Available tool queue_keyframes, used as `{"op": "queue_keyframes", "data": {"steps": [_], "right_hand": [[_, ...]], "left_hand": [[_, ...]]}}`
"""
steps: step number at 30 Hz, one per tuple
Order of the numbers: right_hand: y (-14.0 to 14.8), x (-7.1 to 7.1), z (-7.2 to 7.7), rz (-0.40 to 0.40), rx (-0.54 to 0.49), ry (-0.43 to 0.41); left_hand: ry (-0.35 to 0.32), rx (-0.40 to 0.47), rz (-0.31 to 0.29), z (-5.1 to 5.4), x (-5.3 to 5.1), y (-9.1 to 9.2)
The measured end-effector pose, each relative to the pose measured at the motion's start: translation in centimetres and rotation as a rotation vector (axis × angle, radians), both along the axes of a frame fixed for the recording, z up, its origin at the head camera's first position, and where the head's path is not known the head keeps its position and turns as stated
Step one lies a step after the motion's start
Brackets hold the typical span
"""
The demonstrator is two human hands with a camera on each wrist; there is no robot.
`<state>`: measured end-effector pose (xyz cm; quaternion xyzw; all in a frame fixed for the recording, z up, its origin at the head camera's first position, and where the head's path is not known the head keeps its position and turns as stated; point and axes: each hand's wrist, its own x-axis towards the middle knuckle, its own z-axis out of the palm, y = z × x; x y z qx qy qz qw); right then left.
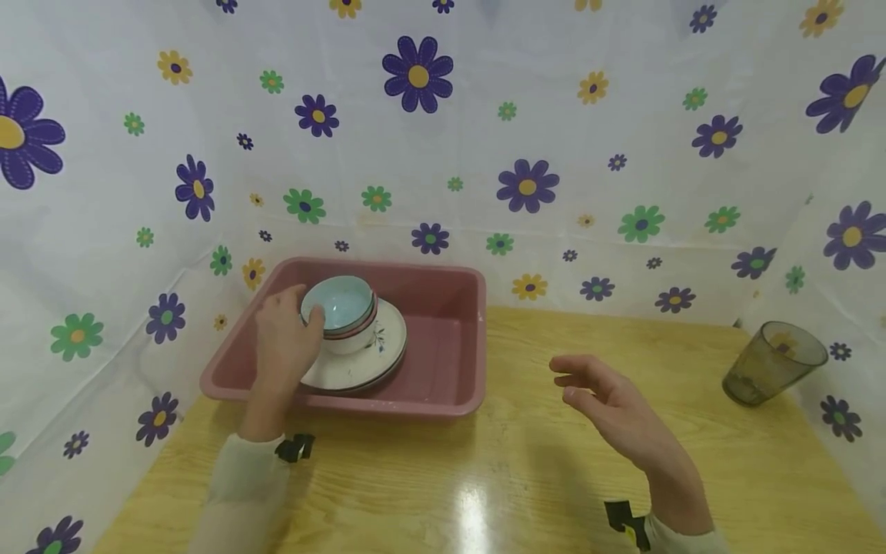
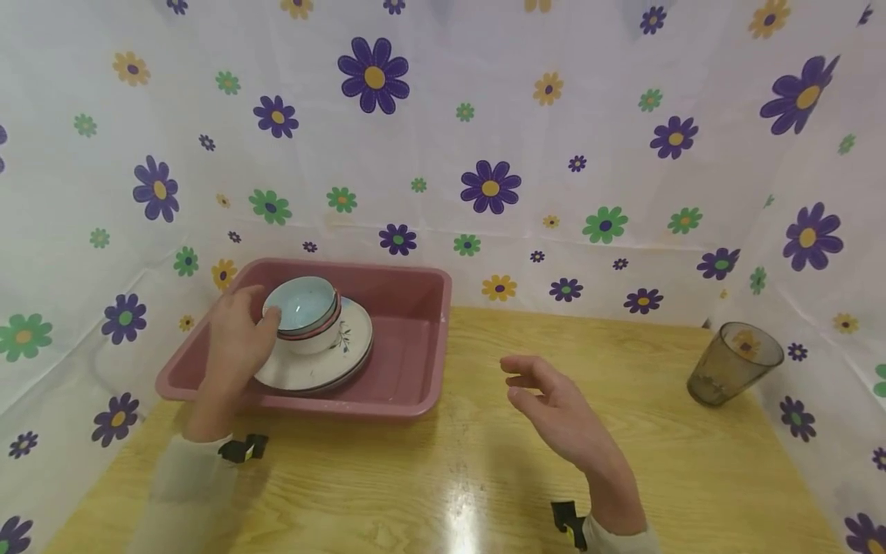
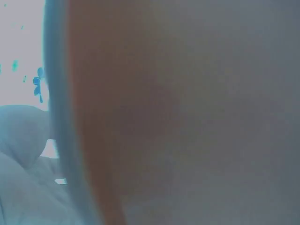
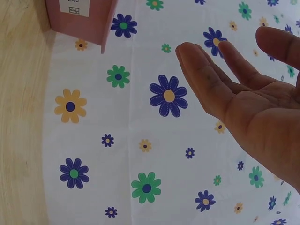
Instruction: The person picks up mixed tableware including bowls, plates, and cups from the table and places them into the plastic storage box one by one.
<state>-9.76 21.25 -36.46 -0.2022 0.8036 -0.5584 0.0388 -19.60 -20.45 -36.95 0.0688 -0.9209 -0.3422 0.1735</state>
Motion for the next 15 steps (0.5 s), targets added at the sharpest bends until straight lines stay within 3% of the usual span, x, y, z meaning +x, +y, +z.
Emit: {"op": "queue_keyframes", "data": {"steps": [7, 15], "right_hand": [[-0.2, 0.2, 0.0, -0.047, 0.101, -0.052], [-0.4, 0.1, -0.2, -0.073, 0.175, -0.047]], "left_hand": [[-0.048, -0.156, -0.145, 0.0, 1.5, 1.5], [-0.072, -0.269, -0.214, 0.1, 2.7, 3.6]]}}
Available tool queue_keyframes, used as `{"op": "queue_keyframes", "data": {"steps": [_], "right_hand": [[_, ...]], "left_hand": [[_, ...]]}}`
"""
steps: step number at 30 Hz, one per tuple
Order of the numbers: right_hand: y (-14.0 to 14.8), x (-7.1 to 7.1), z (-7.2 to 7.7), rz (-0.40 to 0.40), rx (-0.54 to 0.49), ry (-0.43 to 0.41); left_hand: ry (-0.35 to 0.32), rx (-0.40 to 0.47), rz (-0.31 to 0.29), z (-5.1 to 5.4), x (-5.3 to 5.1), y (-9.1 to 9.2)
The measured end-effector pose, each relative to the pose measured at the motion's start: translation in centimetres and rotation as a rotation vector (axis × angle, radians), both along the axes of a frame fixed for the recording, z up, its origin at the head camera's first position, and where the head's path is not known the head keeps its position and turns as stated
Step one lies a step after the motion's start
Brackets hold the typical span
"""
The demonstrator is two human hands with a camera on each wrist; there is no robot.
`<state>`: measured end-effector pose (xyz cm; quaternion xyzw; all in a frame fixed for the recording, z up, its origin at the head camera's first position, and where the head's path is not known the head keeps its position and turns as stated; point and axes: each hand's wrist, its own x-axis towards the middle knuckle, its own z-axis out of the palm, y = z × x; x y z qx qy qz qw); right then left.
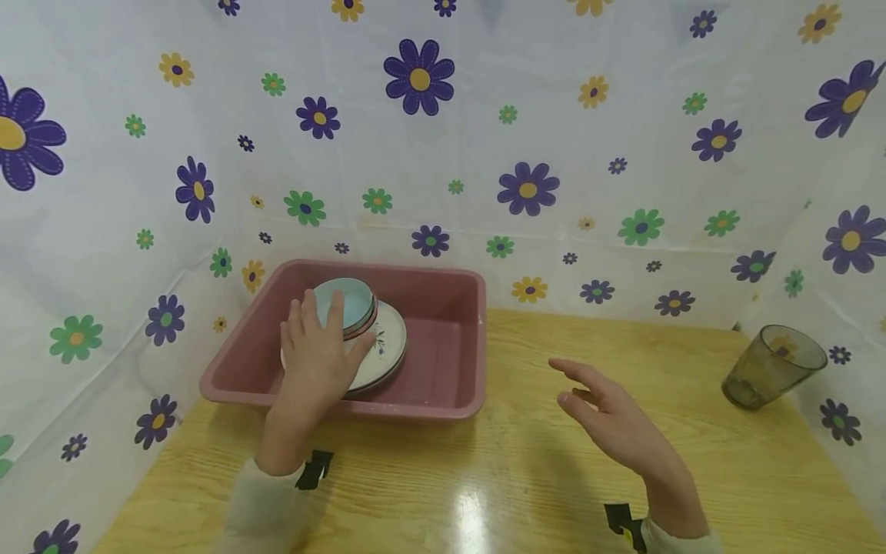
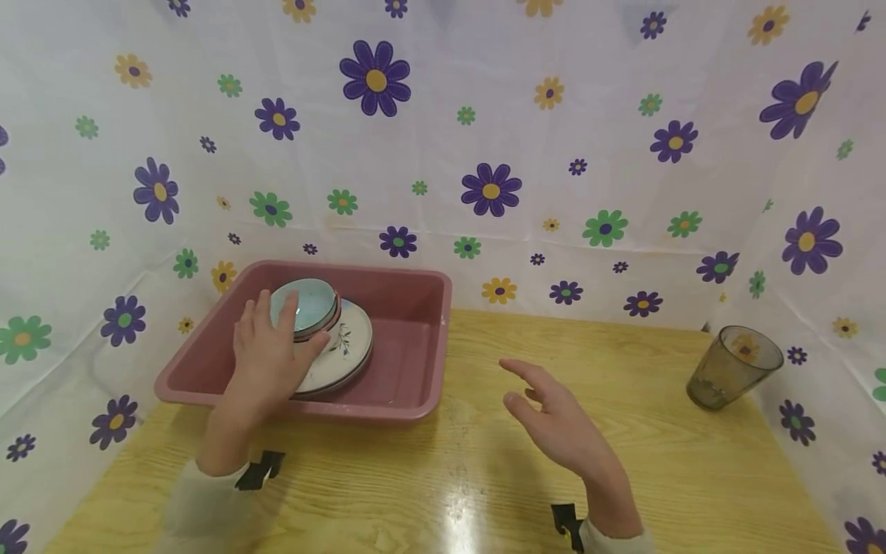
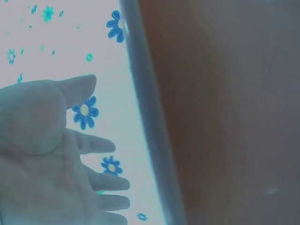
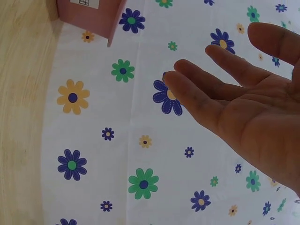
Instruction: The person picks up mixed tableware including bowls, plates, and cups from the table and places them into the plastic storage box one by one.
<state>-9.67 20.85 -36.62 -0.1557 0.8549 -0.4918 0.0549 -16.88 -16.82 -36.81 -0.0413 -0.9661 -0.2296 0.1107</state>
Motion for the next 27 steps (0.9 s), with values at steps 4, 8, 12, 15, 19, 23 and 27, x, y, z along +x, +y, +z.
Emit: {"op": "queue_keyframes", "data": {"steps": [4, 8, 12, 15, 19, 23, 27], "right_hand": [[-0.1, -0.1, -0.3, -0.004, 0.018, 0.027], [-0.1, -0.2, -0.7, -0.014, 0.048, 0.054], [-0.1, -0.3, -0.7, -0.049, 0.106, 0.087], [-0.1, -0.4, -0.6, -0.077, 0.142, 0.108], [0.1, -0.6, -0.6, -0.110, 0.160, 0.123], [0.5, -0.9, -0.8, -0.146, 0.172, 0.133], [1.3, -1.2, -0.8, -0.184, 0.178, 0.145]], "left_hand": [[0.002, -0.095, -0.054, -0.3, 0.7, 1.0], [0.039, -0.147, -0.110, -0.8, 1.3, 2.0], [0.064, -0.159, -0.171, -1.1, 1.8, 2.8], [0.072, -0.171, -0.205, -1.1, 2.3, 3.4], [0.077, -0.197, -0.240, -1.2, 2.9, 4.1], [0.076, -0.208, -0.272, -0.9, 3.2, 4.6], [0.091, -0.220, -0.294, -0.7, 3.4, 4.9]]}}
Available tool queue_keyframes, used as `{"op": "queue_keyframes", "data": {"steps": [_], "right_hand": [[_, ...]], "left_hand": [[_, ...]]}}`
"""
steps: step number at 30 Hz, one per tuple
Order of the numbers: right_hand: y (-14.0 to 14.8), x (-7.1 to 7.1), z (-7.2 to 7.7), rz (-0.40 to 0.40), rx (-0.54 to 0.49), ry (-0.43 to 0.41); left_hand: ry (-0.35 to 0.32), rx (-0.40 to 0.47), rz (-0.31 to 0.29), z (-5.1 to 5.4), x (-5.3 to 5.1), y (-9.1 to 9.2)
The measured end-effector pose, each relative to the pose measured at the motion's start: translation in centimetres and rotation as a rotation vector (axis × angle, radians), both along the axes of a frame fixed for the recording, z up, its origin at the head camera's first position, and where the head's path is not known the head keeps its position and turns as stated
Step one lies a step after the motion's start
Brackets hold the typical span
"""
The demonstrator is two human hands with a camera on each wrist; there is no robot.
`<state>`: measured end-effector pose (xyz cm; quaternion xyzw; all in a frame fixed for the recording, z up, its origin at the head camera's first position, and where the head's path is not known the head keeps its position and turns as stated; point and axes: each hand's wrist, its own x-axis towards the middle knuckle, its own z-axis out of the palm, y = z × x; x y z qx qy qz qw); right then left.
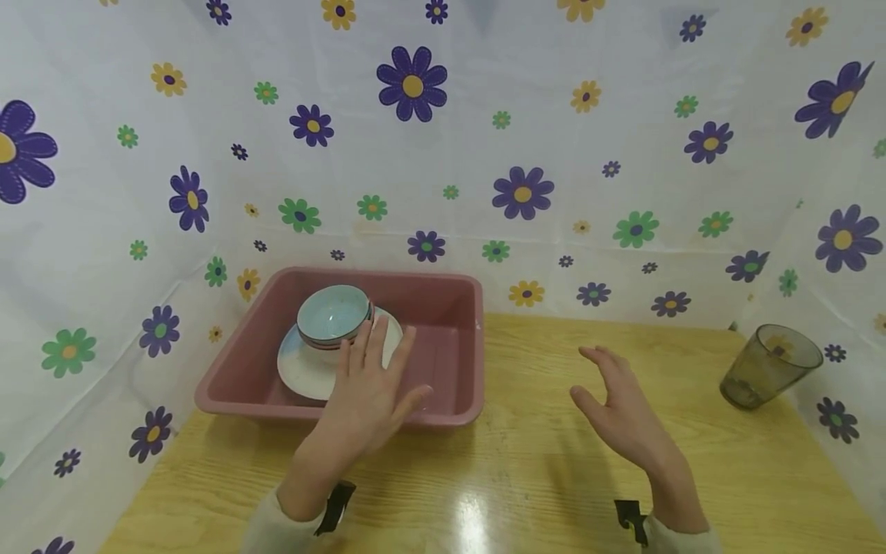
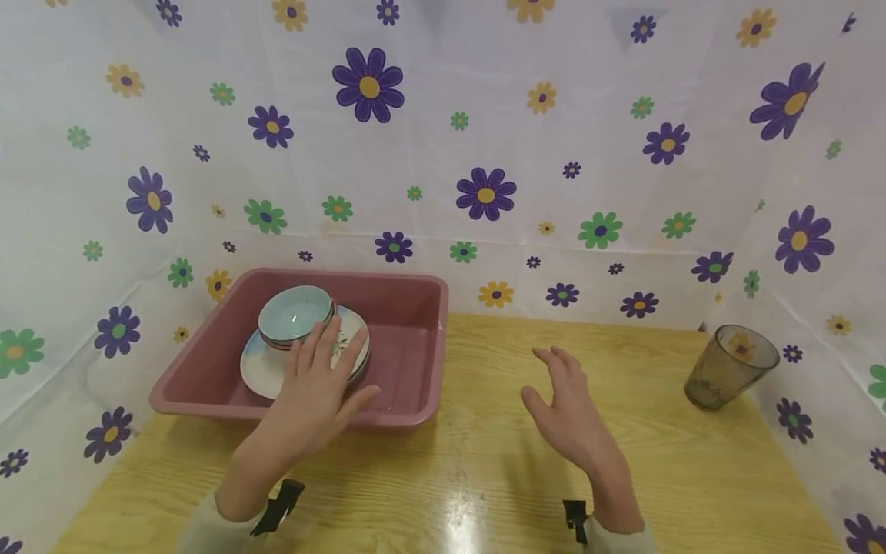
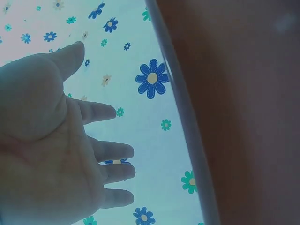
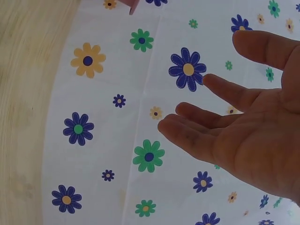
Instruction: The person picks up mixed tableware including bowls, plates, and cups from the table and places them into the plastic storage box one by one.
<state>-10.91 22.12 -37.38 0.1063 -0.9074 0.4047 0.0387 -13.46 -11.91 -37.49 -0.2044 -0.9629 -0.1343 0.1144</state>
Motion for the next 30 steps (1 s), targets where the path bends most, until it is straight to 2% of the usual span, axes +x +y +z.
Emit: {"op": "queue_keyframes", "data": {"steps": [6, 12, 19, 24, 27, 30], "right_hand": [[1.2, -0.4, 0.1, -0.084, -0.034, 0.037], [2.6, -1.0, -0.6, -0.149, -0.093, 0.104], [5.5, -1.0, -1.0, -0.259, -0.168, 0.072], [7.9, -0.8, -1.5, -0.424, -0.181, 0.108], [9.2, -0.9, -1.8, -0.564, -0.168, 0.199], [10.5, -1.2, -2.2, -0.700, -0.195, 0.296]], "left_hand": [[0.021, 0.000, -0.027, 0.2, 0.1, 0.2], [0.029, 0.007, -0.042, 0.3, 0.2, 0.4], [0.078, 0.001, -0.102, 0.5, 0.8, 0.6], [0.108, 0.003, -0.135, 0.5, 1.2, 0.7], [0.111, 0.008, -0.138, 0.4, 1.4, 0.6], [0.108, 0.015, -0.138, 0.4, 1.5, 0.5]]}}
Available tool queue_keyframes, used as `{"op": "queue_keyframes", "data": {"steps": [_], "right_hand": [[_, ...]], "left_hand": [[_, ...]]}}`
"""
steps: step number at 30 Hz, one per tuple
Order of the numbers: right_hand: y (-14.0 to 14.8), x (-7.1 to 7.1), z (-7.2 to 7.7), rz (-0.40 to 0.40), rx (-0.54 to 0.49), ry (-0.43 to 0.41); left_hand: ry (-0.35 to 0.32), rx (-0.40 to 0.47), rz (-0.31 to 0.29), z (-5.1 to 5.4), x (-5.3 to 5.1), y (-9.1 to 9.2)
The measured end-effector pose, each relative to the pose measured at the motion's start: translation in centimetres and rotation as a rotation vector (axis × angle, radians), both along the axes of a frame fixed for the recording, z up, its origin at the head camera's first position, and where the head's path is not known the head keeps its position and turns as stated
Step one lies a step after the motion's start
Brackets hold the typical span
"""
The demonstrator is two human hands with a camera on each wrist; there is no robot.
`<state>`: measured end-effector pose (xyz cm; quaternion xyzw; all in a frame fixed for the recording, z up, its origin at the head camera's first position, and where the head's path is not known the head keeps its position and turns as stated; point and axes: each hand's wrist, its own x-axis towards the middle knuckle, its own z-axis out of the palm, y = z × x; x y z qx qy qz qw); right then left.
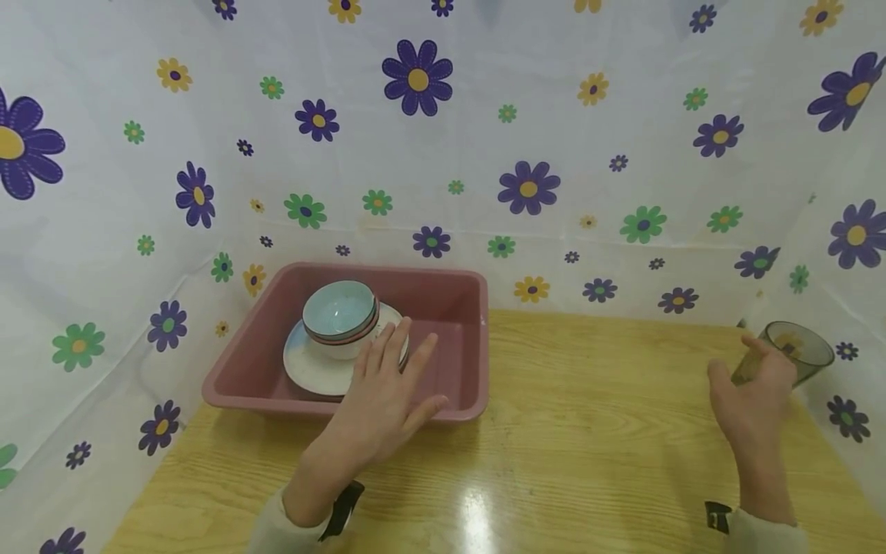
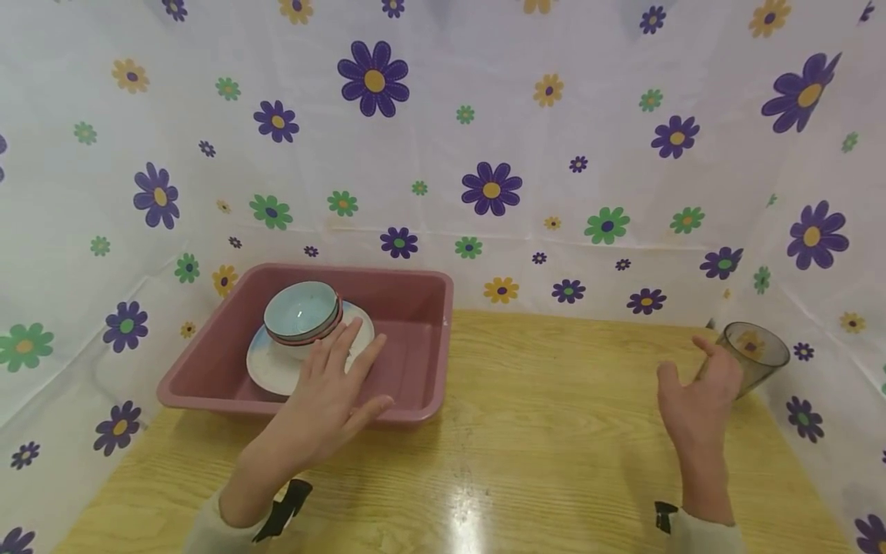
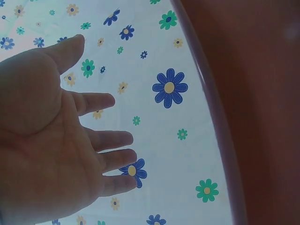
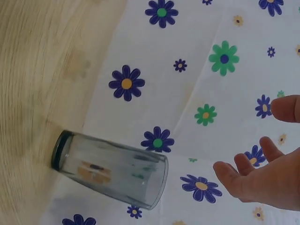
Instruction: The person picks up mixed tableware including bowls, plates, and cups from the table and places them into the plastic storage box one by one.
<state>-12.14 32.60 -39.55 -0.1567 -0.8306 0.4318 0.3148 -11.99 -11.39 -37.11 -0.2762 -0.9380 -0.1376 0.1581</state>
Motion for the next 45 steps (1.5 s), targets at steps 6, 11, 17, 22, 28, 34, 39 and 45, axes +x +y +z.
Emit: {"op": "queue_keyframes", "data": {"steps": [6, 11, 17, 22, 28, 34, 39, 45], "right_hand": [[2.9, -0.3, -0.3, -0.207, -0.120, 0.071], [5.0, -0.4, -0.7, -0.274, -0.205, -0.031], [6.7, -0.8, -0.8, -0.271, -0.315, -0.198], [7.8, -1.0, -1.1, -0.227, -0.350, -0.287], [9.5, -1.7, -1.8, -0.148, -0.472, -0.319], [10.6, -2.5, -2.3, -0.109, -0.548, -0.329], [11.0, -2.8, -2.6, -0.066, -0.537, -0.312], [11.3, -3.3, -3.3, -0.057, -0.491, -0.322]], "left_hand": [[0.008, 0.019, -0.010, 0.0, -0.1, 0.0], [0.011, 0.014, -0.015, -0.1, -0.1, -0.1], [0.006, 0.013, -0.018, -0.1, -0.2, -0.2], [0.006, 0.023, -0.024, -0.2, -0.1, -0.2], [-0.008, 0.032, -0.030, -0.2, -0.2, -0.4], [0.001, 0.019, -0.023, -0.1, -0.4, -0.6], [-0.001, 0.016, -0.027, -0.1, -0.4, -0.5], [-0.019, 0.019, -0.030, -0.2, -0.4, -0.6]]}}
